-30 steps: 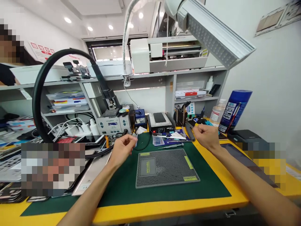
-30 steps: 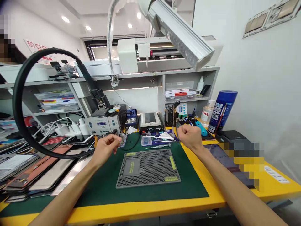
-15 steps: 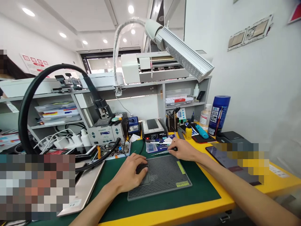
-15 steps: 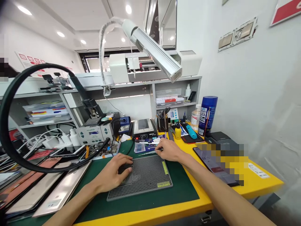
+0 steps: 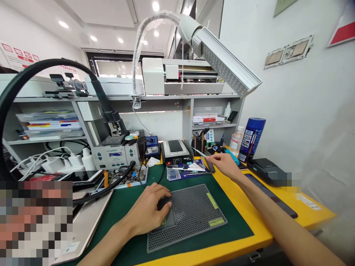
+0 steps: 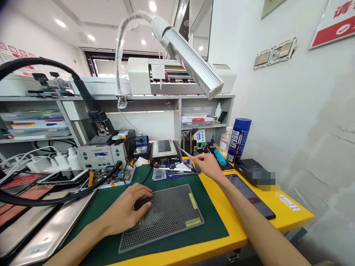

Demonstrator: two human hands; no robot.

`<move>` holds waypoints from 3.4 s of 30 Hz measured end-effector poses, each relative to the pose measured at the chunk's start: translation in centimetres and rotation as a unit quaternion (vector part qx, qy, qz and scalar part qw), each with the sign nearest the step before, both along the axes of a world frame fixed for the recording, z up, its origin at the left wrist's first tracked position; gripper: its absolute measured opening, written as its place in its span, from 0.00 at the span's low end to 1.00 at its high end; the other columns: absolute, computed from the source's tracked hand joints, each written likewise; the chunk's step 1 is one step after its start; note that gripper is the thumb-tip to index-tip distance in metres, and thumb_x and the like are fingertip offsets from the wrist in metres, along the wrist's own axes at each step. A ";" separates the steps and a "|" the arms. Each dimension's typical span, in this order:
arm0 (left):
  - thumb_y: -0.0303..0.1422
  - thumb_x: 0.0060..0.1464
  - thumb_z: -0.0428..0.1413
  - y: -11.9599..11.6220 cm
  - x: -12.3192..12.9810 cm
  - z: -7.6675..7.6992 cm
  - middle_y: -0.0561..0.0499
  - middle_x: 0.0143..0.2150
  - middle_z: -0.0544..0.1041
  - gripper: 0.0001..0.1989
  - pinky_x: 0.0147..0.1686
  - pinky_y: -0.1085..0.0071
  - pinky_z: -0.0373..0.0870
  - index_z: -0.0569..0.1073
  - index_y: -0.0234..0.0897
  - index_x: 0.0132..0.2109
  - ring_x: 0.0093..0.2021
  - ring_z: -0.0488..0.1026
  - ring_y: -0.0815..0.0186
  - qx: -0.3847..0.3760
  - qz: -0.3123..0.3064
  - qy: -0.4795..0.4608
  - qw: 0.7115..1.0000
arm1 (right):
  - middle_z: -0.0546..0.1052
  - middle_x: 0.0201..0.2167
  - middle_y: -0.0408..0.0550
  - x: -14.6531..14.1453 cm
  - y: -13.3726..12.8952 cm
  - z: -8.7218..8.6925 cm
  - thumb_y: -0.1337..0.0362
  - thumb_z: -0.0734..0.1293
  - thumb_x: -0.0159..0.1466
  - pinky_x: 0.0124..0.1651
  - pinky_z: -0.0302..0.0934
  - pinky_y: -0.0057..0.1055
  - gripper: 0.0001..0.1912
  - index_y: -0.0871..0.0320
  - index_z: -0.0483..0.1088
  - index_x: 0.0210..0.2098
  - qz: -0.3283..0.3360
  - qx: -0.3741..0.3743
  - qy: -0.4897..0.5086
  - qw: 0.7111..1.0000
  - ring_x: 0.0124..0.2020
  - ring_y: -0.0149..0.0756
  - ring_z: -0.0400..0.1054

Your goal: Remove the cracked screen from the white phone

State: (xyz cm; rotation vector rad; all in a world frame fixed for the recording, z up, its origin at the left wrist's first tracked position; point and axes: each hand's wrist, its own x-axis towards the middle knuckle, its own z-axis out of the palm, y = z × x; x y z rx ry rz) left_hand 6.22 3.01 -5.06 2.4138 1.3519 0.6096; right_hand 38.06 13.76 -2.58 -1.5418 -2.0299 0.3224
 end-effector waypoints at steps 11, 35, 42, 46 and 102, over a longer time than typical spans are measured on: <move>0.39 0.62 0.50 -0.1 -0.1 0.0 0.46 0.52 0.75 0.14 0.58 0.49 0.64 0.75 0.41 0.49 0.54 0.69 0.53 0.010 -0.005 0.029 1.000 | 0.77 0.38 0.46 -1.2 0.5 -1.6 0.56 0.64 0.70 0.38 0.70 0.32 0.13 0.60 0.73 0.42 -0.165 -0.050 -0.130 0.976 0.34 0.32 0.73; 0.39 0.62 0.50 -0.2 -0.2 -0.1 0.46 0.52 0.75 0.14 0.60 0.46 0.62 0.74 0.42 0.50 0.53 0.69 0.52 0.019 -0.012 0.037 0.999 | 0.76 0.47 0.51 -1.3 0.2 -2.0 0.57 0.65 0.70 0.48 0.69 0.41 0.13 0.60 0.72 0.47 -0.122 -0.030 -0.207 0.970 0.45 0.38 0.72; 0.38 0.62 0.50 -0.1 -0.1 0.1 0.46 0.51 0.75 0.13 0.58 0.47 0.64 0.75 0.41 0.49 0.52 0.70 0.53 0.024 -0.012 0.030 0.999 | 0.77 0.38 0.46 -1.5 -0.6 -1.5 0.57 0.66 0.68 0.43 0.69 0.37 0.12 0.60 0.73 0.39 0.032 -0.061 -0.184 0.980 0.38 0.35 0.73; 0.38 0.62 0.50 -0.2 -0.2 0.1 0.46 0.51 0.74 0.13 0.56 0.51 0.66 0.74 0.42 0.49 0.52 0.69 0.53 0.017 -0.014 0.022 1.000 | 0.77 0.36 0.45 -1.0 -0.6 -1.3 0.57 0.66 0.68 0.43 0.68 0.36 0.12 0.60 0.73 0.37 0.057 -0.067 -0.143 0.986 0.36 0.34 0.72; 0.37 0.61 0.50 -0.3 -0.4 0.5 0.46 0.47 0.74 0.11 0.52 0.51 0.65 0.74 0.42 0.46 0.48 0.68 0.53 0.016 -0.023 0.009 1.000 | 0.75 0.48 0.50 -1.3 8.4 12.1 0.58 0.66 0.69 0.46 0.70 0.41 0.16 0.60 0.70 0.52 0.020 0.006 -0.050 0.999 0.44 0.39 0.73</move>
